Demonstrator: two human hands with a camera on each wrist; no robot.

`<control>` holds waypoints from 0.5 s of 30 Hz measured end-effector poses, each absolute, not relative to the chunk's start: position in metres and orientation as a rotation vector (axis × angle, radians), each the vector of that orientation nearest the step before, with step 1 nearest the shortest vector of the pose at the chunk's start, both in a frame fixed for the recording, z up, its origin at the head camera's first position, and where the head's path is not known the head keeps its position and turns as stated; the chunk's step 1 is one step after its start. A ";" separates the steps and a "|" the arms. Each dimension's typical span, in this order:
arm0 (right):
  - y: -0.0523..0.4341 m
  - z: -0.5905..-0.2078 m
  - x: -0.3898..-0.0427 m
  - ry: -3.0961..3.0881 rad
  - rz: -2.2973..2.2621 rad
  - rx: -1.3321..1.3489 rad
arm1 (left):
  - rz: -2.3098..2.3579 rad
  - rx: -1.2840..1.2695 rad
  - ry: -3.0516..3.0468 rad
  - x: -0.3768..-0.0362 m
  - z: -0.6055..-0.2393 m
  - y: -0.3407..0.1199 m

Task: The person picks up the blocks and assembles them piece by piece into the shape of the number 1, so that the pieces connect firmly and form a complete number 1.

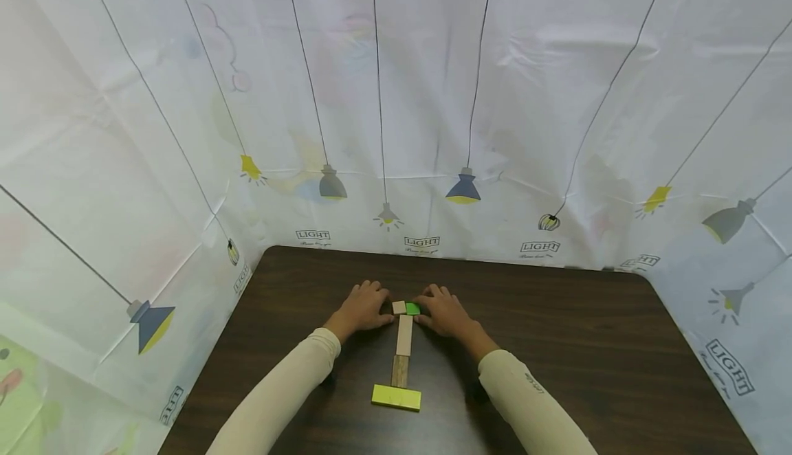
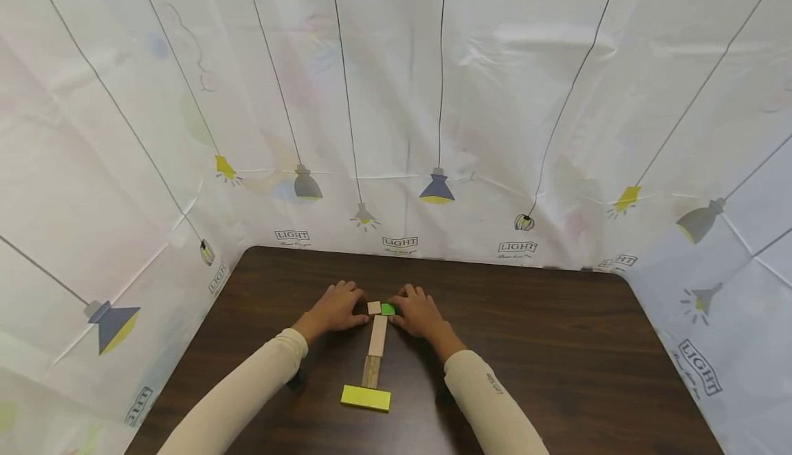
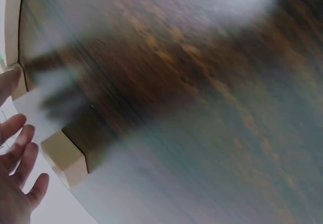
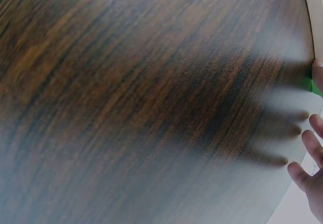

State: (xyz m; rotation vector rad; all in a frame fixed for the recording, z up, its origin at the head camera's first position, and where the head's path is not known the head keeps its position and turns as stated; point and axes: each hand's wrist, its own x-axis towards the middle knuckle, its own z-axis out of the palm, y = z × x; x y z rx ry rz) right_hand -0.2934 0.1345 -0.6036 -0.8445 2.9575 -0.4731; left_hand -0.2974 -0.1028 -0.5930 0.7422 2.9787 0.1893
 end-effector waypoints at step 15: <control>0.134 -0.604 -0.293 2.947 -0.479 -0.834 | 0.206 0.700 3.035 -0.295 -0.600 -0.127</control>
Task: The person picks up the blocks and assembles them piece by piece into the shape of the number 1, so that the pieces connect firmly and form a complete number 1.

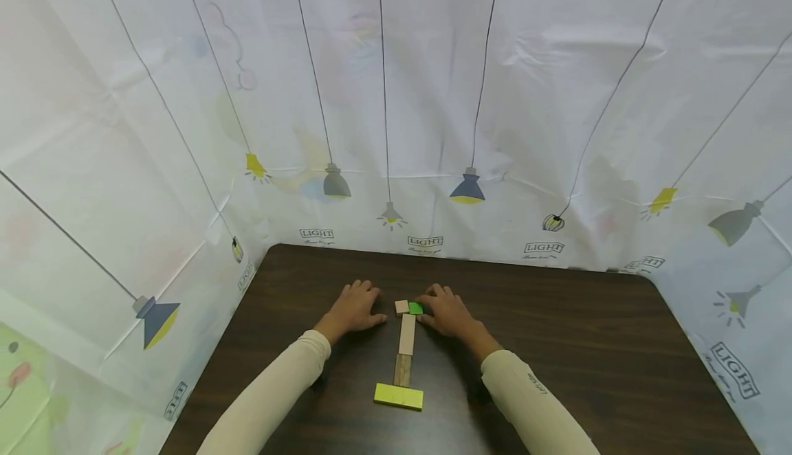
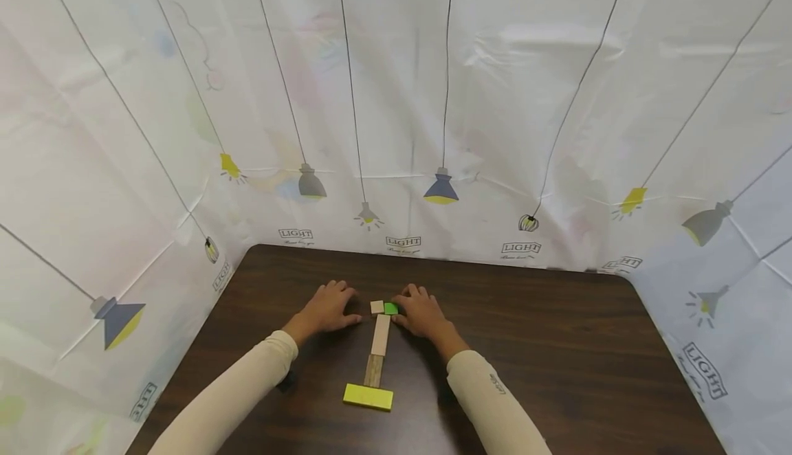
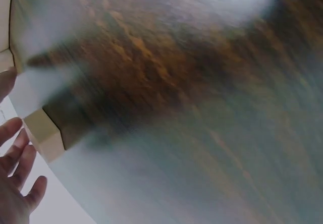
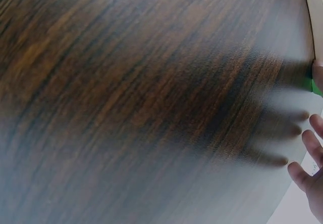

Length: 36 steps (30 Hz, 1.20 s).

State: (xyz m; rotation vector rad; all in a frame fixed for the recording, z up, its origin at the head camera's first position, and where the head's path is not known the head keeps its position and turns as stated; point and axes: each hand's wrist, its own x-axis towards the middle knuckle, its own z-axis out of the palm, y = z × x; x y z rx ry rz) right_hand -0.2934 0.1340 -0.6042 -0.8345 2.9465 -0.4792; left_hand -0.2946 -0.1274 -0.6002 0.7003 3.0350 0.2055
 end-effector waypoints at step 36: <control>0.134 -0.602 -0.292 2.959 -0.514 -0.841 | 0.175 0.609 3.085 -0.279 -0.602 -0.166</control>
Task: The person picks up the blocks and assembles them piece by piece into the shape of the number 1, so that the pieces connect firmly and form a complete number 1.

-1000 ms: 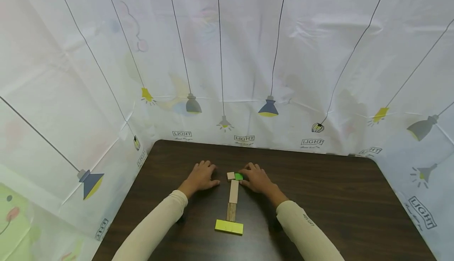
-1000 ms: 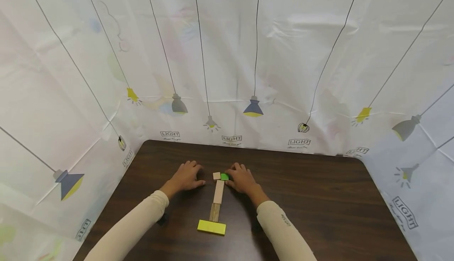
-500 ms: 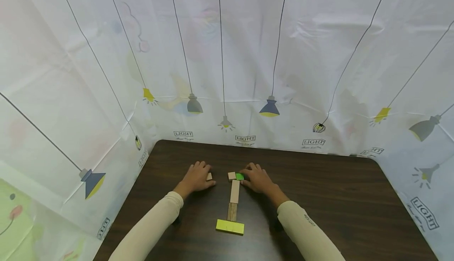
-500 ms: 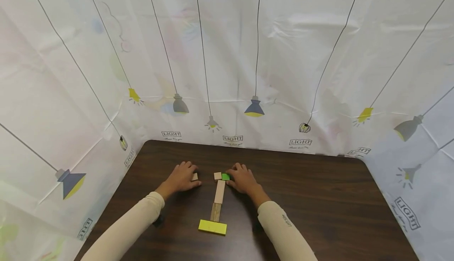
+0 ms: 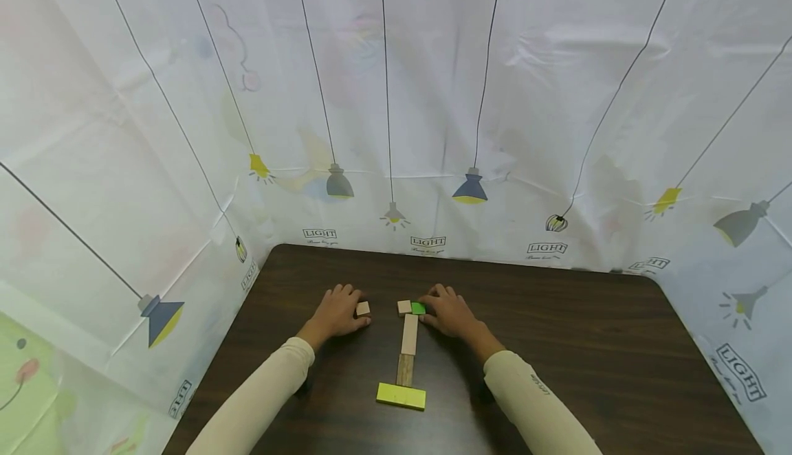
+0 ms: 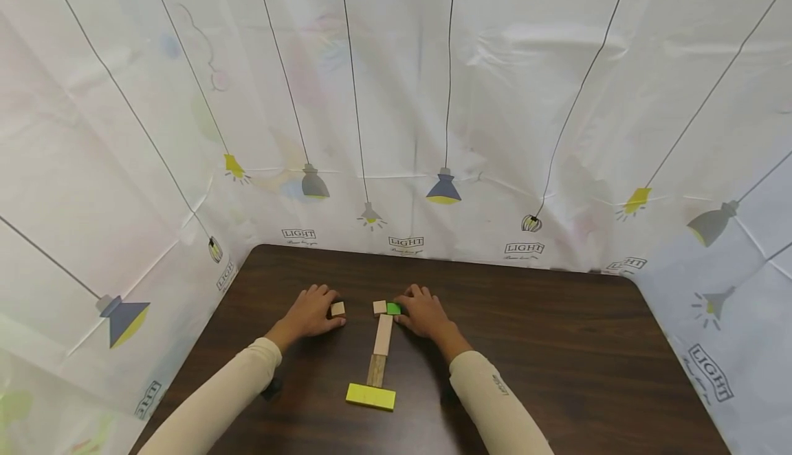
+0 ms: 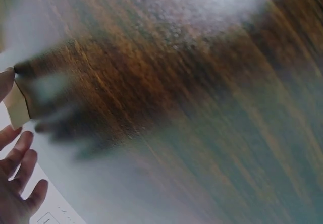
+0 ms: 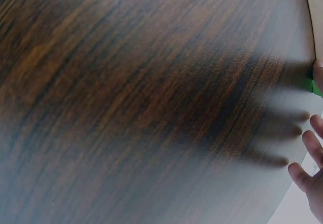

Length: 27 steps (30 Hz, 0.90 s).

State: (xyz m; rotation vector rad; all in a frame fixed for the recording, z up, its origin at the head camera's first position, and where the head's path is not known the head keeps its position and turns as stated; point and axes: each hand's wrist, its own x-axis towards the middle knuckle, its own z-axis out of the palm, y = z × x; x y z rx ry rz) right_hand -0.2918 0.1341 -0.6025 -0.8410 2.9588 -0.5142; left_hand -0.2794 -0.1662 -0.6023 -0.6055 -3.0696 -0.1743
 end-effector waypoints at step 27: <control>0.135 -0.606 -0.296 2.952 -0.492 -0.837 | -0.179 -0.590 -3.050 -0.279 -0.608 -0.175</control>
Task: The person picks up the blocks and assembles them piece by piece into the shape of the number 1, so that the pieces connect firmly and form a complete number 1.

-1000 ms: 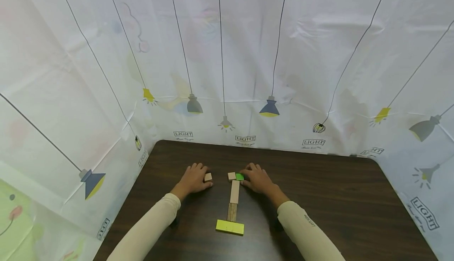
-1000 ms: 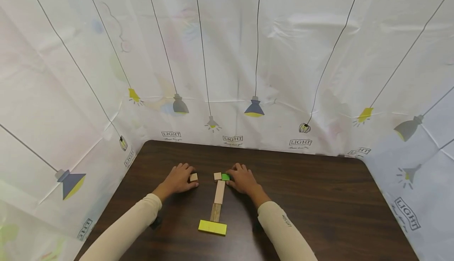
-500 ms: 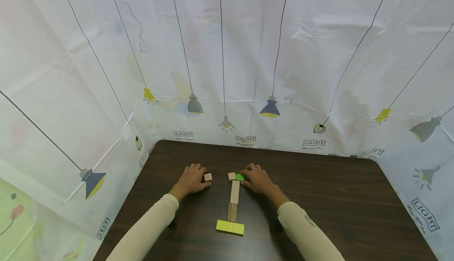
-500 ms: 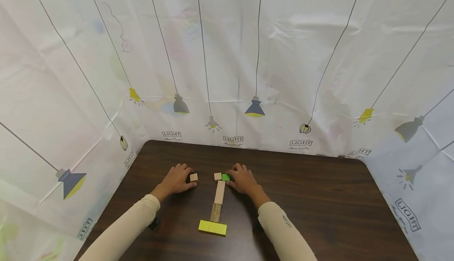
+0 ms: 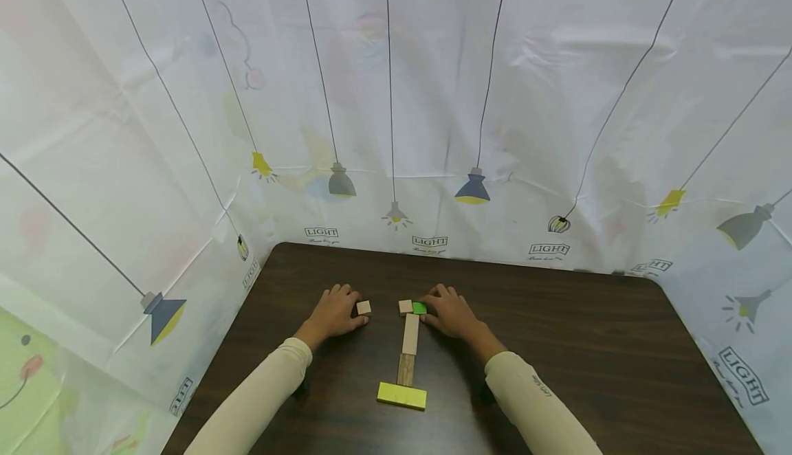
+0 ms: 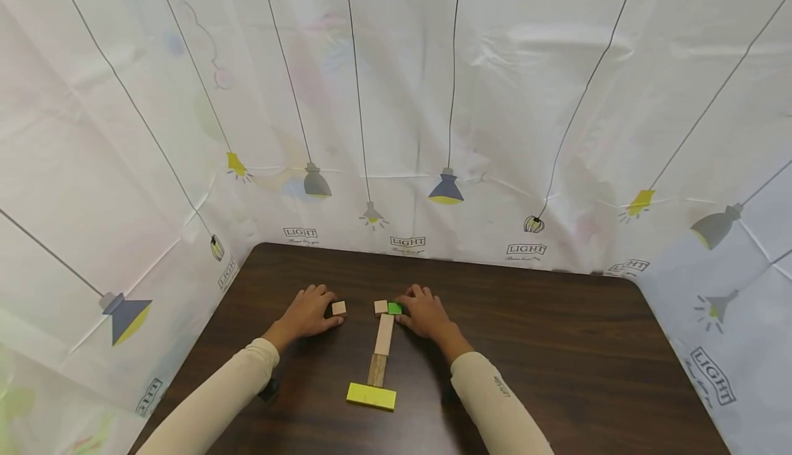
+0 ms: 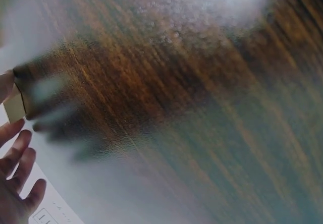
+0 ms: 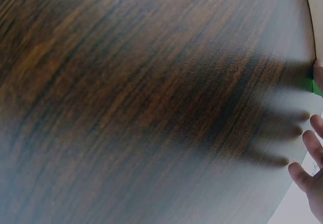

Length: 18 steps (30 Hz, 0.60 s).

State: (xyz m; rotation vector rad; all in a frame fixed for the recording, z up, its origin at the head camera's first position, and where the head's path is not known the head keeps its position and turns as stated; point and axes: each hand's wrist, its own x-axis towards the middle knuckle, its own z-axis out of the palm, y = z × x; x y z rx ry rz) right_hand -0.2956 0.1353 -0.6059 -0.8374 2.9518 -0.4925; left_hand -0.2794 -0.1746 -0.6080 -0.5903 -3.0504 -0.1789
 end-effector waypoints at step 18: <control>0.137 -0.603 -0.292 2.947 -0.523 -0.886 | -0.179 -0.592 -3.020 -0.274 -0.602 -0.174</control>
